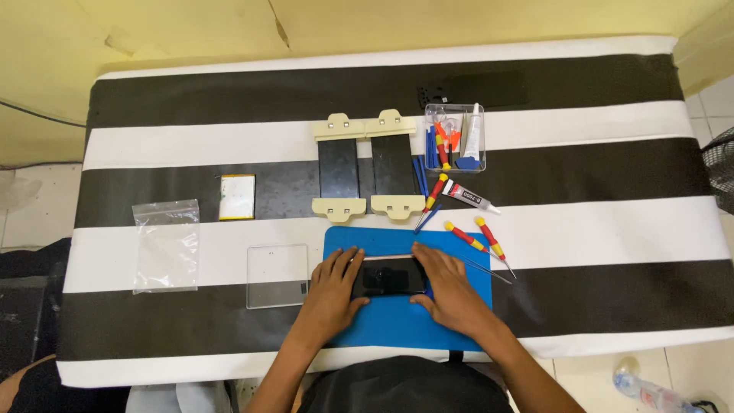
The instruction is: Disassembling a mobile phone using prying tools and a phone holder on a repair bench.
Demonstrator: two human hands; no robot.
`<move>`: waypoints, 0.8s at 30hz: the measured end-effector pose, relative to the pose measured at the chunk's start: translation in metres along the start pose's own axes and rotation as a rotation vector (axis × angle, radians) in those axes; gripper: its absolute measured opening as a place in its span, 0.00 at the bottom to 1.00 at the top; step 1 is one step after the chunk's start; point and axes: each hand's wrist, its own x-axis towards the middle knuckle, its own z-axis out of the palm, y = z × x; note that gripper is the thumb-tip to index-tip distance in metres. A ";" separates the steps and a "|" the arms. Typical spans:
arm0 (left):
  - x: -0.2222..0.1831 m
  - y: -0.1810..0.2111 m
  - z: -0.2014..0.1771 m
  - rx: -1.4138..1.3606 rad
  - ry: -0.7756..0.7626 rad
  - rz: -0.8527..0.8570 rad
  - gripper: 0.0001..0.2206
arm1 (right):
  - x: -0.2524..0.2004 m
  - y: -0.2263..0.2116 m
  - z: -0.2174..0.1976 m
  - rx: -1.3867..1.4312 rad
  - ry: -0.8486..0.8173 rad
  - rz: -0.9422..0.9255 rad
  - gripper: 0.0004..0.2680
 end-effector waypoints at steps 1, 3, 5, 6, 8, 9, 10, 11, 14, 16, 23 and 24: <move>0.001 -0.002 0.002 -0.013 0.029 0.009 0.43 | 0.002 0.002 -0.001 0.001 -0.002 -0.059 0.34; 0.004 0.001 -0.013 -0.055 -0.055 -0.039 0.42 | 0.004 -0.001 -0.007 0.000 0.011 -0.066 0.33; 0.002 0.001 -0.015 -0.099 -0.138 -0.085 0.40 | 0.004 -0.005 -0.015 -0.003 0.024 -0.071 0.32; 0.000 -0.002 -0.011 -0.078 -0.114 -0.074 0.42 | 0.004 -0.007 -0.020 0.109 0.016 -0.068 0.33; -0.004 -0.008 -0.005 -0.053 -0.089 -0.058 0.44 | 0.006 -0.010 -0.030 0.221 0.015 -0.065 0.34; -0.008 -0.009 0.000 -0.169 0.042 -0.007 0.44 | 0.005 -0.011 -0.035 0.392 0.019 -0.048 0.34; -0.012 -0.010 0.004 -0.284 0.172 0.044 0.44 | 0.003 -0.011 -0.039 0.562 0.023 -0.032 0.35; -0.013 -0.001 -0.002 -0.285 0.171 0.047 0.44 | 0.004 -0.013 -0.040 0.562 0.025 -0.030 0.35; -0.014 0.023 -0.020 -0.639 0.045 -0.106 0.41 | 0.008 -0.022 -0.039 1.035 0.096 -0.237 0.34; -0.011 0.037 -0.025 -0.919 -0.006 -0.170 0.37 | 0.015 -0.028 -0.035 1.199 0.236 -0.217 0.32; -0.011 0.062 -0.012 -1.109 -0.211 -0.274 0.41 | 0.029 -0.036 -0.031 1.145 0.211 -0.049 0.24; -0.010 0.064 -0.012 -1.133 -0.218 -0.287 0.42 | 0.028 -0.039 -0.034 1.128 0.205 -0.036 0.23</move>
